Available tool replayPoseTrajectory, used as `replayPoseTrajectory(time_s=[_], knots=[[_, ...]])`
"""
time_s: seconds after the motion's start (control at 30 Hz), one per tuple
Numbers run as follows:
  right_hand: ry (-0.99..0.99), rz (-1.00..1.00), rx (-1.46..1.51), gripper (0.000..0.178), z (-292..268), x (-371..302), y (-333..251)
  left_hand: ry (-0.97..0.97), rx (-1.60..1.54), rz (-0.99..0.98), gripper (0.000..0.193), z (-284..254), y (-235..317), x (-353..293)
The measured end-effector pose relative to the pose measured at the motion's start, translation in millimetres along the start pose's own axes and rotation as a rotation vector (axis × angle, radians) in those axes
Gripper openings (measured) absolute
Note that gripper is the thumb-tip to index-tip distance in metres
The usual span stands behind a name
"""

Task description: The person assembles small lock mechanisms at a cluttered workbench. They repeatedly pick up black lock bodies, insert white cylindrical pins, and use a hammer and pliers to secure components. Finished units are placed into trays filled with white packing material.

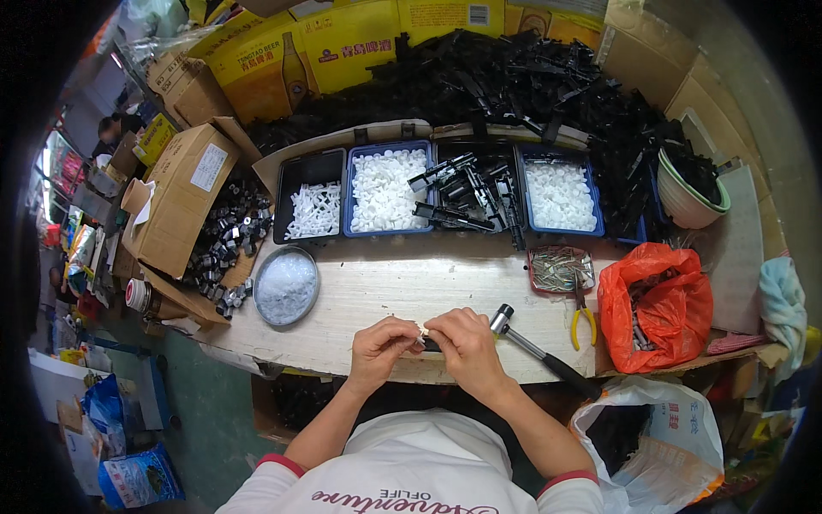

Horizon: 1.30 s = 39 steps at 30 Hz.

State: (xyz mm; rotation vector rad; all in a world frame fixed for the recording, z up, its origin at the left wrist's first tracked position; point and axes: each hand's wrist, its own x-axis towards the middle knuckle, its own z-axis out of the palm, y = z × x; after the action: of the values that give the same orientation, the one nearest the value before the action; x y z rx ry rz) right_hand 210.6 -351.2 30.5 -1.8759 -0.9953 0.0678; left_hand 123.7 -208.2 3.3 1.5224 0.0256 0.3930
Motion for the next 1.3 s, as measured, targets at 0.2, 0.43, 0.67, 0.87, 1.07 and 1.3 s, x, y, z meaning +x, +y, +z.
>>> replayPoseTrajectory(time_s=[0.2,0.43,0.67,0.87,1.07,1.3], knots=[[0.005,-0.107,-0.167,0.007,5,-8,-5,0.03,0.34,0.221,0.015,1,-5,-3],[-0.072,-0.176,-0.359,0.008,12,-18,12,-0.052,0.709,0.13,0.025,-9,0,-8],[-0.143,-0.115,-0.318,0.013,8,-18,17,-0.106,0.773,0.072,0.03,-4,-6,-8],[-0.045,-0.064,-0.282,0.013,-18,-13,26,-0.323,1.07,0.023,0.023,2,12,16],[0.176,0.086,-0.476,0.009,-81,-11,61,-0.636,1.363,0.085,0.024,28,34,61],[0.132,0.198,-0.818,0.012,-109,7,102,-0.311,1.151,0.501,0.012,118,-8,203]])
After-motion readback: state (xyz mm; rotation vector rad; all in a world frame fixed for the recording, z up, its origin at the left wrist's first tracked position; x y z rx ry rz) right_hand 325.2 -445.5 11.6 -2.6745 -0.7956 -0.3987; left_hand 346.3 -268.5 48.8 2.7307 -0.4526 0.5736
